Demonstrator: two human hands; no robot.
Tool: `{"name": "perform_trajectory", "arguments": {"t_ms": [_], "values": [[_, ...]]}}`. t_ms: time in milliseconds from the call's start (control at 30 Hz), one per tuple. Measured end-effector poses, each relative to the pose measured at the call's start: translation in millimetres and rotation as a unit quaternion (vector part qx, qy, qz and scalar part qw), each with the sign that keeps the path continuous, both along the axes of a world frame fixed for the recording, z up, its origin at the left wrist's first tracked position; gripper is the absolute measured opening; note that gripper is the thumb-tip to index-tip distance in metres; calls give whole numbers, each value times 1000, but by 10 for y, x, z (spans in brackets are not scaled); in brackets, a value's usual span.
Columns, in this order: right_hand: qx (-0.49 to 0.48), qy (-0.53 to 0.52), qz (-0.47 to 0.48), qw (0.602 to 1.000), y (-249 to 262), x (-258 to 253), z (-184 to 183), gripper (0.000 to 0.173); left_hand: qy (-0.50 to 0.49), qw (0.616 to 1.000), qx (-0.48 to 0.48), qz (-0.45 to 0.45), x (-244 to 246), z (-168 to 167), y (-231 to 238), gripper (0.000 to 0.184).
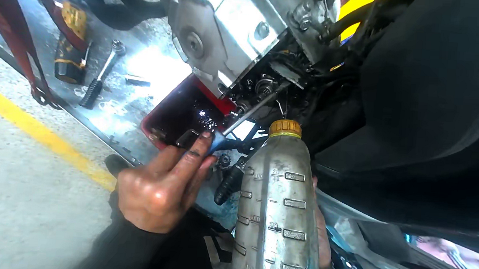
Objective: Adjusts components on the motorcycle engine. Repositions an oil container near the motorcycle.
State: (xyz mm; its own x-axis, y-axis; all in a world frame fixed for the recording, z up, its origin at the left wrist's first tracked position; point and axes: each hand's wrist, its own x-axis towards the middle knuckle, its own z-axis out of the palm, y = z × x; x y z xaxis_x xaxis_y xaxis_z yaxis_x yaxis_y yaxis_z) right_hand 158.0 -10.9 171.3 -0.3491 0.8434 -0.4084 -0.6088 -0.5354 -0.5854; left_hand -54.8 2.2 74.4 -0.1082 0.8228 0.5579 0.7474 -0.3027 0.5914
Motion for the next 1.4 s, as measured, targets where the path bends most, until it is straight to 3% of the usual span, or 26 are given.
{"name": "perform_trajectory", "arguments": {"t_ms": [333,533,733,1400], "values": [[-7,17,2,1000,-20,2,-29,33,-19,1000,-14,14,-190,-11,-37,34],[17,-22,6,1000,40,-74,-23,33,-41,998,-38,13,137,-38,-182,36],[11,44,-7,999,20,-59,-19,35,-48,998,-32,6,104,-52,-123,34],[3,-18,-4,1000,82,-73,-27,35,-37,999,-18,31,-4,-91,38,33]]}}
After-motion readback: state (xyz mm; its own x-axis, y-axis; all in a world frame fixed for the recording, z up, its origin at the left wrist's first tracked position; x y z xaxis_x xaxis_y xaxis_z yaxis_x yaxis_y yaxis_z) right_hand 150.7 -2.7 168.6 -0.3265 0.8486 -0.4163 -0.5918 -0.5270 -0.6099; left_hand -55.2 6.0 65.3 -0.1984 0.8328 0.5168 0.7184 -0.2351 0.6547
